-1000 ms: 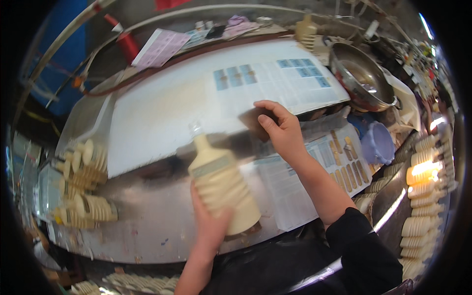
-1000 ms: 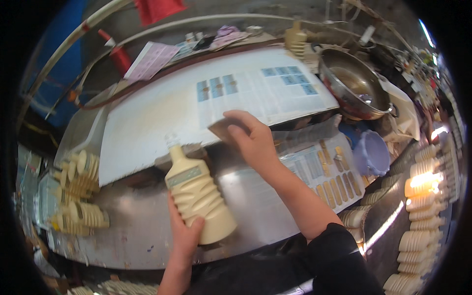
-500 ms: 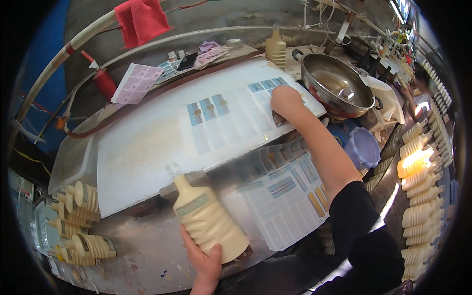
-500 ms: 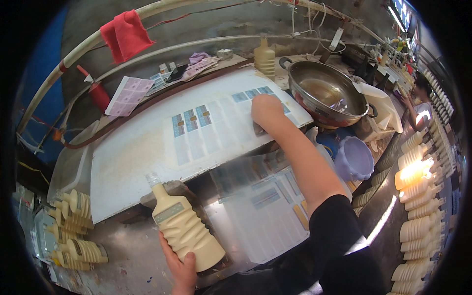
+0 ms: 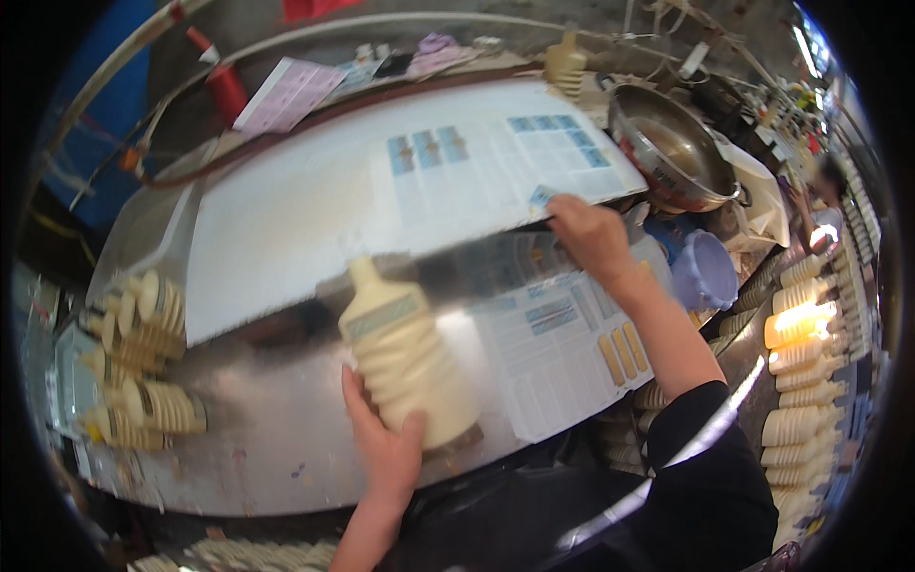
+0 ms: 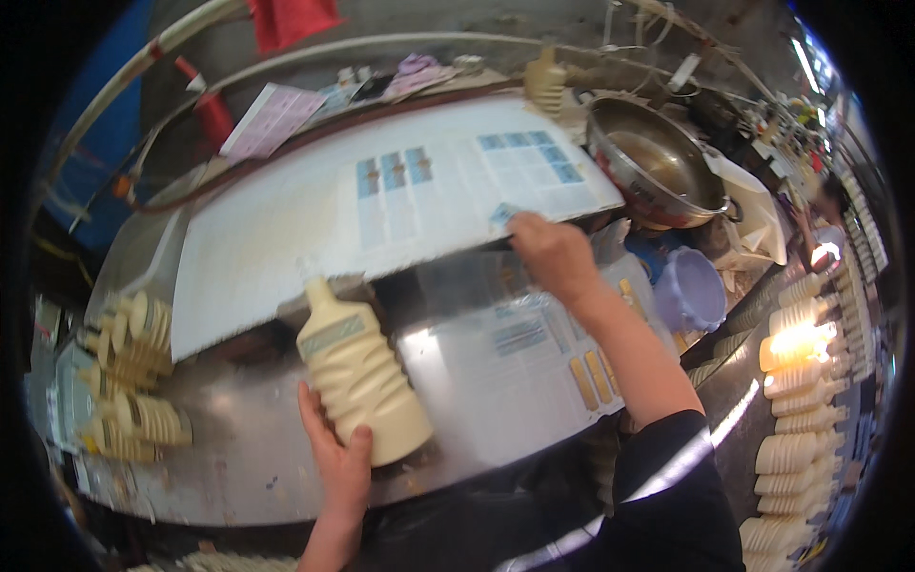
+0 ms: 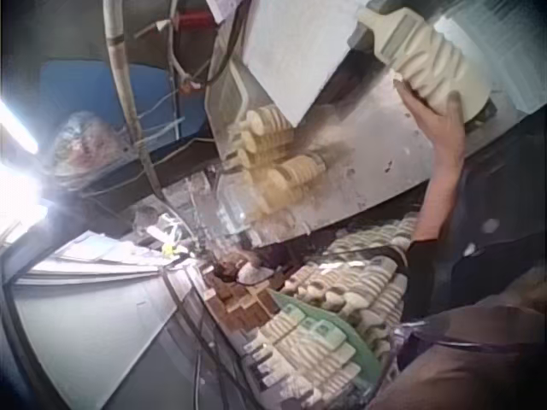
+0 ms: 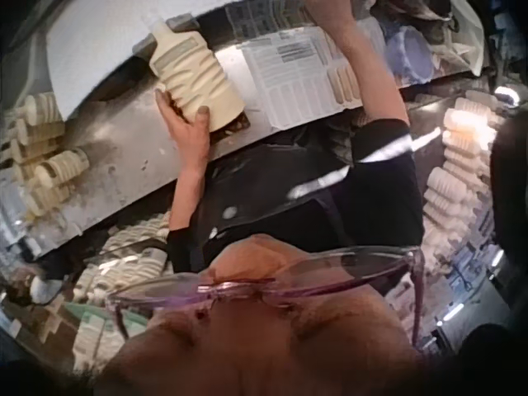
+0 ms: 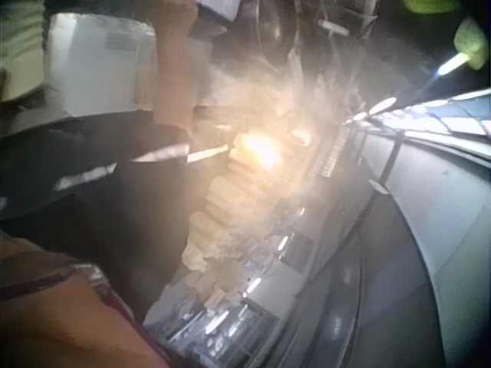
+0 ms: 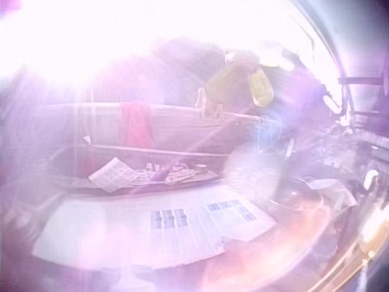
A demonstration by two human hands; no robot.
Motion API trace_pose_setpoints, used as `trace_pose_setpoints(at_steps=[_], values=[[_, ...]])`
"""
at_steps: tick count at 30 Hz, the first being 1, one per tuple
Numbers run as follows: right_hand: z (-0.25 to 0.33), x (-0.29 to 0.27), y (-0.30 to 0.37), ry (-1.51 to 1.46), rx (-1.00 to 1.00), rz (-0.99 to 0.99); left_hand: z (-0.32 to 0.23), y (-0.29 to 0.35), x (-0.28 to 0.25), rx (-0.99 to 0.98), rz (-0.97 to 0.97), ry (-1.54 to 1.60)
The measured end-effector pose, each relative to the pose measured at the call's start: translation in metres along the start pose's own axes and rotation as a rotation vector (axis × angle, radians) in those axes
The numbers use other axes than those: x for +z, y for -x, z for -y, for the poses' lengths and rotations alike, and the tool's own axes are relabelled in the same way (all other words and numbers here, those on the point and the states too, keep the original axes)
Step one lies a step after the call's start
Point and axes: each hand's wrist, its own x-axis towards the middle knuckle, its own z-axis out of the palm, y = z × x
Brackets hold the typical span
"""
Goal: The person picks up a ribbed plastic bottle, applies a rectangular label to its side, and smooths it with a small tool. The person repeats this process on multiple bottles, placing each labeled bottle back on the work surface.
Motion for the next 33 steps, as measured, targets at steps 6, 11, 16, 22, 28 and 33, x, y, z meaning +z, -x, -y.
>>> trace_pose_setpoints(at_steps=[6, 11, 16, 22, 28, 33], values=[[0.060, -0.020, -0.003, -0.600, 0.500, 0.179, 0.028, 0.021, -0.022, 0.151, -0.009, -0.321], [0.166, -0.058, 0.013, -0.866, -0.053, 0.143, 0.023, 0.019, -0.029, 0.114, 0.069, -0.243], [0.205, -0.062, 0.039, -0.465, -0.537, 0.125, 0.012, 0.010, -0.029, 0.022, 0.058, 0.238], [0.210, -0.055, 0.052, -0.375, -0.555, -0.019, 0.000, 0.009, -0.011, -0.013, 0.007, -0.012], [0.207, -0.072, 0.061, -0.330, -0.576, 0.098, 0.002, 0.011, -0.011, -0.002, -0.006, 0.012], [0.209, -0.061, 0.073, -0.744, 0.051, 0.249, 0.019, 0.011, -0.013, 0.040, -0.014, 0.082]])
